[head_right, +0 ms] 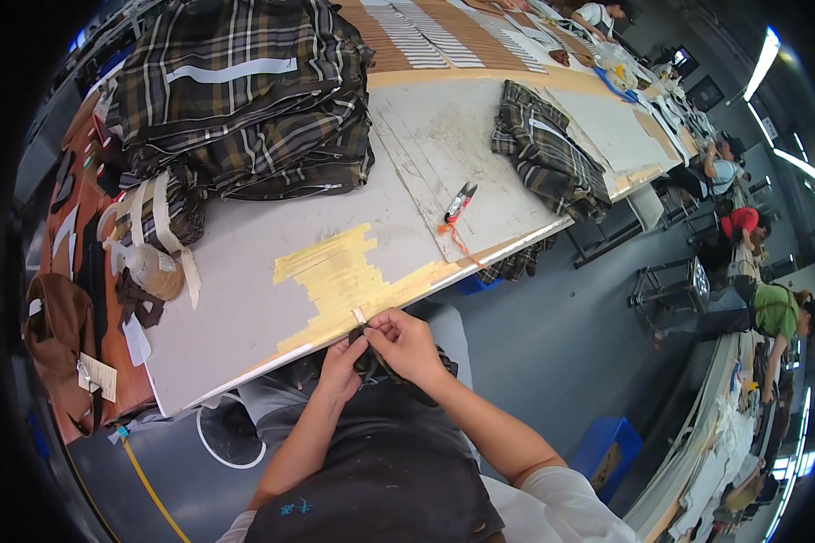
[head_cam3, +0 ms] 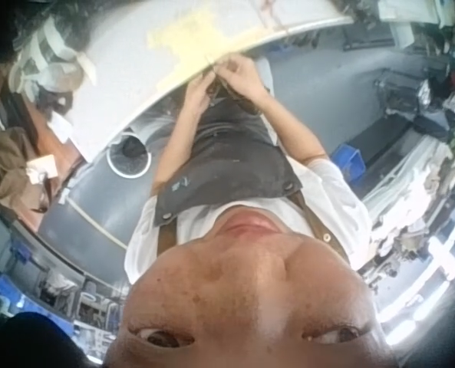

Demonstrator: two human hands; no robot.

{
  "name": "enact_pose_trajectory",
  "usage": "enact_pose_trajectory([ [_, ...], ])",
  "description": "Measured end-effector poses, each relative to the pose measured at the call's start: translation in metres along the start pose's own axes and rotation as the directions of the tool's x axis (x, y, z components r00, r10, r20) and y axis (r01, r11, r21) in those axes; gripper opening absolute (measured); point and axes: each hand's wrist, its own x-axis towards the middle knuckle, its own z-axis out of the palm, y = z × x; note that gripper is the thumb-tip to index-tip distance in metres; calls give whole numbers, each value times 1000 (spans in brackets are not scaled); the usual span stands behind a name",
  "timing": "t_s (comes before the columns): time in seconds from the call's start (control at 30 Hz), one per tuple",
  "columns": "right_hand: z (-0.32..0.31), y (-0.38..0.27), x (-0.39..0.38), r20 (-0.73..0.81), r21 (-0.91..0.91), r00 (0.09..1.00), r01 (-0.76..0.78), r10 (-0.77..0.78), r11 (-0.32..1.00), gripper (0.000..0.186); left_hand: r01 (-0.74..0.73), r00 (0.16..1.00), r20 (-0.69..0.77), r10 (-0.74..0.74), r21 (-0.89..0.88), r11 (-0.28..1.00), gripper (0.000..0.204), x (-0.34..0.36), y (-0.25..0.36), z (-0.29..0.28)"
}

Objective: Attaching or finishing parts of a plaid leather or textile bag using hand tools and adhesive.

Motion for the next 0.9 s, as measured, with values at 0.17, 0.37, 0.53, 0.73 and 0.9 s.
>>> enact_pose_trajectory([
  [0.17,7,2,-6,-62,-63,998,-5,1,998,10,-59,996,-65,54,-73,996,24,-2,-5,11],
  [0.37,0,7,-17,40,71,999,-17,14,997,17,-63,994,-99,56,-67,996,24,-4,-11,10],
  [0.53,-11,-14,-20,231,140,965,-160,125,977,40,-46,997,-67,42,-72,996,21,-1,-4,12],
  [0.73,5,0,-4,-48,194,992,-101,112,976,10,-45,991,-126,33,-89,995,20,-1,1,21],
  [0.9,8,1,1,-84,184,980,-162,180,970,8,-68,993,-108,56,-113,991,19,-4,1,20],
])
